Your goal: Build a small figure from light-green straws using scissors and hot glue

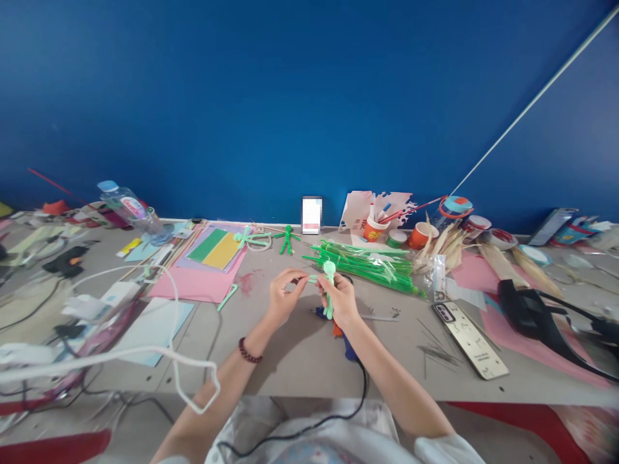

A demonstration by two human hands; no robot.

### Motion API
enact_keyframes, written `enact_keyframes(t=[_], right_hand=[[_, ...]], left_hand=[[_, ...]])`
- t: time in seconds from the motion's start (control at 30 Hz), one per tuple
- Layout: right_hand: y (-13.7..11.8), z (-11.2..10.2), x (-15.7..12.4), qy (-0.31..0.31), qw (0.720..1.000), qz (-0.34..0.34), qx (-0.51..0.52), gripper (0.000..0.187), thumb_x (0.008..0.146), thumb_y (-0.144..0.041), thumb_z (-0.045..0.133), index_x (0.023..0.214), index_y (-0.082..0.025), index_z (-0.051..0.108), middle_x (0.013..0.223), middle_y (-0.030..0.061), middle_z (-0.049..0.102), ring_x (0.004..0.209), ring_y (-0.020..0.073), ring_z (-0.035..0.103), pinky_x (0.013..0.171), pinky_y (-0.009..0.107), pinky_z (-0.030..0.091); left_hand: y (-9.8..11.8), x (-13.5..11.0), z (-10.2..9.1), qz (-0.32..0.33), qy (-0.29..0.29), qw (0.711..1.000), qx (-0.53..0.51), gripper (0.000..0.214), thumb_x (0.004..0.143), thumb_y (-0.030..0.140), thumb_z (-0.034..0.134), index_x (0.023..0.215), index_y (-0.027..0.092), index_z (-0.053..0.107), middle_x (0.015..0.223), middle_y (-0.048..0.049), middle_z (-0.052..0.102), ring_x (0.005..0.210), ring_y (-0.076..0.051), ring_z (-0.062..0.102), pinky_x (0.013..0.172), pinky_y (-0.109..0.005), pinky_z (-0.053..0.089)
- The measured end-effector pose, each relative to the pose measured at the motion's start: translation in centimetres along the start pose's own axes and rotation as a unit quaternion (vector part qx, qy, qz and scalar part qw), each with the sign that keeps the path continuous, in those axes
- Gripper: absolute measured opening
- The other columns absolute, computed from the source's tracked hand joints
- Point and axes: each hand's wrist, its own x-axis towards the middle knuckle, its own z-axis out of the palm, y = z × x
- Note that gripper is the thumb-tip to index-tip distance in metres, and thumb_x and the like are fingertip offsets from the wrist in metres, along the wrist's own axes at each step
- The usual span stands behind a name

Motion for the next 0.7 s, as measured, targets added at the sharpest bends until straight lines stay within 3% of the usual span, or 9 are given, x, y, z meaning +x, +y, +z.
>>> enact_keyframes(t=[0.13,0.7], right_hand=[[-0.14,-0.13,0.13,0.011,1.000,0.002,0.015,0.026,0.058,-0.036,0.075,0.064,-0.016,0.058,0.059,-0.0013,0.059,0.045,0.0066,0.047,0.030,0.015,0.033],[-0.74,0.23,-0.33,-0.025,0.993,0.077,0.086,0.027,0.056,-0.032,0.079,0.062,-0.016,0.057,0.056,-0.0022,0.054,0.049,0.0069,0.045,0.029,0.014,0.028]], left_hand=[[-0.21,-0.01,0.05,-0.018,-0.022,0.998,-0.048,0.015,0.073,0.026,0.066,0.086,0.021,0.071,0.091,-0.0075,0.068,0.080,-0.017,0.062,0.066,-0.027,0.050],[-0.16,-0.31,0.18,0.006,0.006,1.000,-0.002,0.012,0.077,0.024,0.061,0.082,0.023,0.072,0.081,-0.0051,0.069,0.075,-0.017,0.062,0.066,-0.028,0.050]])
